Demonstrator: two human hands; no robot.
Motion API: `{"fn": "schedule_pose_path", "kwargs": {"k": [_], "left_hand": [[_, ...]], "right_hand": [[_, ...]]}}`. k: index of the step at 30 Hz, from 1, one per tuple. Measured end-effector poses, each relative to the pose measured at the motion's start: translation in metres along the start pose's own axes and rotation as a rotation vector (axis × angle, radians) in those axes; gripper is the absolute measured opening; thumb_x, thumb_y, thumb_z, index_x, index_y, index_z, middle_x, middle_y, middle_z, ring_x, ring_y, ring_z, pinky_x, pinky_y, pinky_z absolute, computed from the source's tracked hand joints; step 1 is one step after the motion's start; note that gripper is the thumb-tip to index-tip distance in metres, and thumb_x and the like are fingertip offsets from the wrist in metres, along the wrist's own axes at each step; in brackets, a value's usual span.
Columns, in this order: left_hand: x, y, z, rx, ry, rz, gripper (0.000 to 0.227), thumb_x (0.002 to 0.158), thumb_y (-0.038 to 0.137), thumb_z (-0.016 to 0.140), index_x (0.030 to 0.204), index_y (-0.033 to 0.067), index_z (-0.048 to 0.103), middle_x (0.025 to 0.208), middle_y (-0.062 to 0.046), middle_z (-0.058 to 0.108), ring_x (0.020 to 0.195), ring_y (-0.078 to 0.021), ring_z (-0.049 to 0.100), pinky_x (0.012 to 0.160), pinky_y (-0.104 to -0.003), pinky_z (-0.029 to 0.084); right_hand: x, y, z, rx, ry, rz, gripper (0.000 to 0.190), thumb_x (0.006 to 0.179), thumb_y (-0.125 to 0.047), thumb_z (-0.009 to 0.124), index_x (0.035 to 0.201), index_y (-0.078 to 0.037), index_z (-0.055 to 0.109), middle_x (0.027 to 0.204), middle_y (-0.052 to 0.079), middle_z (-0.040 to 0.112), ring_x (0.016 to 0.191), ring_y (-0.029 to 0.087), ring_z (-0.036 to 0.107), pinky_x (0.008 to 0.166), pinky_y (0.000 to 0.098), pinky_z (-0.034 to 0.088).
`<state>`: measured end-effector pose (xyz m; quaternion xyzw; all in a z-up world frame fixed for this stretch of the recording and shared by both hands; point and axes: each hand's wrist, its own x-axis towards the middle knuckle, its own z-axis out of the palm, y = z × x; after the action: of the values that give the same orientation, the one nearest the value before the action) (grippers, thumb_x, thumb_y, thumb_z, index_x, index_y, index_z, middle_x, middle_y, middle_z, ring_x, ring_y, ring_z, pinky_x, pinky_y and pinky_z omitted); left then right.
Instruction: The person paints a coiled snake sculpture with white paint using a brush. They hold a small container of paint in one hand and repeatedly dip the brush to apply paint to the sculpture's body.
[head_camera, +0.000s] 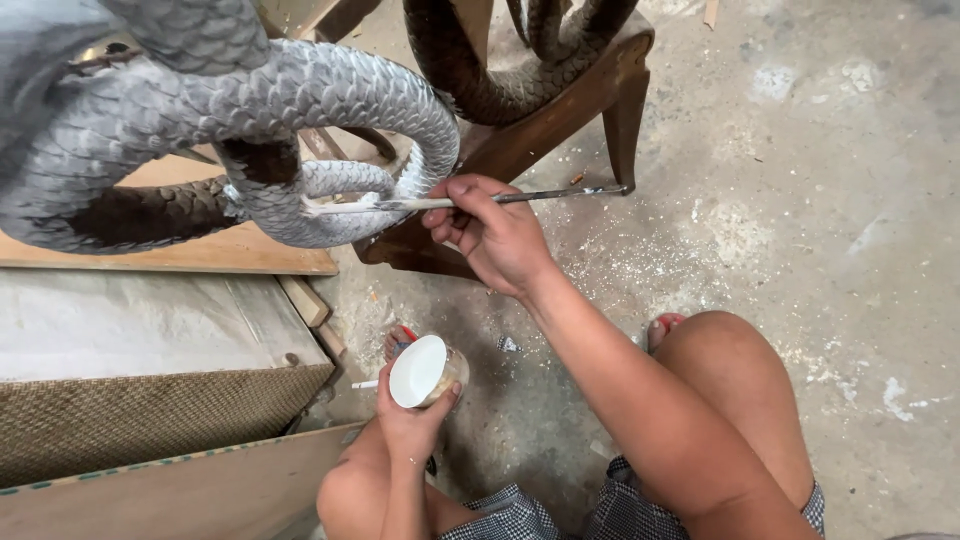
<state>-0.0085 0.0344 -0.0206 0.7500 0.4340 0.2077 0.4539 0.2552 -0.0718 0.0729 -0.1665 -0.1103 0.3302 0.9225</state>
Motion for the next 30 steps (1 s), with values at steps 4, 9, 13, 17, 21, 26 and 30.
{"fn": "schedule_pose_path", "kwargs": {"k": [4, 9, 13, 17, 21, 26, 30], "left_hand": [[-0.001, 0.007, 0.001, -0.007, -0.012, 0.013, 0.082, 0.054, 0.016, 0.096, 0.127, 0.0101, 0.058, 0.123, -0.009, 0.068, 0.116, -0.0213, 0.062, 0.100, -0.032, 0.052], [0.000, 0.006, 0.003, -0.015, -0.002, 0.021, 0.080, 0.054, 0.016, 0.095, 0.126, 0.0114, 0.060, 0.119, -0.007, 0.071, 0.112, -0.0187, 0.063, 0.098, -0.031, 0.052], [0.000, 0.009, 0.004, -0.005, 0.003, -0.013, 0.082, 0.054, 0.016, 0.095, 0.128, 0.0126, 0.060, 0.122, -0.007, 0.070, 0.115, -0.0200, 0.063, 0.099, -0.031, 0.053], [-0.001, 0.014, 0.005, -0.014, 0.014, -0.061, 0.085, 0.052, 0.016, 0.096, 0.129, 0.0135, 0.059, 0.123, -0.007, 0.068, 0.116, -0.0209, 0.062, 0.099, -0.033, 0.054], [0.001, 0.011, 0.007, -0.076, 0.003, -0.032, 0.082, 0.052, 0.014, 0.095, 0.126, 0.0119, 0.061, 0.121, -0.008, 0.069, 0.115, -0.0212, 0.063, 0.095, -0.033, 0.056], [0.002, 0.003, 0.007, -0.065, 0.012, -0.012, 0.084, 0.051, 0.018, 0.096, 0.127, 0.0104, 0.060, 0.121, -0.007, 0.069, 0.114, -0.0191, 0.063, 0.096, -0.031, 0.055], [0.000, 0.011, 0.004, -0.053, 0.012, -0.036, 0.085, 0.050, 0.020, 0.096, 0.127, 0.0127, 0.060, 0.124, -0.007, 0.068, 0.115, -0.0202, 0.062, 0.095, -0.033, 0.056]], "right_hand": [[0.004, -0.007, -0.003, -0.023, -0.011, -0.027, 0.019, 0.100, -0.010, 0.061, 0.101, 0.007, 0.070, 0.080, 0.021, 0.068, 0.074, 0.026, 0.065, 0.067, 0.0320, 0.054], [0.007, 0.000, -0.002, -0.010, 0.061, -0.078, 0.022, 0.102, -0.013, 0.060, 0.109, 0.006, 0.068, 0.090, 0.027, 0.072, 0.077, 0.026, 0.067, 0.073, 0.0323, 0.060], [0.001, 0.004, 0.003, -0.027, 0.061, -0.088, 0.023, 0.103, -0.012, 0.059, 0.111, 0.008, 0.067, 0.090, 0.025, 0.073, 0.077, 0.025, 0.068, 0.072, 0.0325, 0.060], [0.000, -0.003, -0.003, -0.076, 0.037, -0.068, 0.019, 0.102, -0.008, 0.056, 0.104, 0.007, 0.069, 0.084, 0.022, 0.071, 0.075, 0.025, 0.067, 0.069, 0.0311, 0.056], [0.004, -0.005, -0.005, -0.045, -0.015, -0.084, 0.021, 0.104, -0.008, 0.055, 0.106, 0.008, 0.069, 0.089, 0.024, 0.071, 0.078, 0.027, 0.067, 0.072, 0.0338, 0.059], [-0.001, -0.010, 0.001, -0.123, 0.016, -0.068, 0.020, 0.103, -0.006, 0.055, 0.104, 0.008, 0.069, 0.085, 0.021, 0.071, 0.073, 0.024, 0.067, 0.068, 0.0295, 0.057], [-0.004, -0.011, 0.016, -0.077, 0.073, -0.124, 0.019, 0.101, -0.014, 0.061, 0.101, 0.004, 0.069, 0.082, 0.022, 0.071, 0.074, 0.024, 0.066, 0.067, 0.0299, 0.056]]}}
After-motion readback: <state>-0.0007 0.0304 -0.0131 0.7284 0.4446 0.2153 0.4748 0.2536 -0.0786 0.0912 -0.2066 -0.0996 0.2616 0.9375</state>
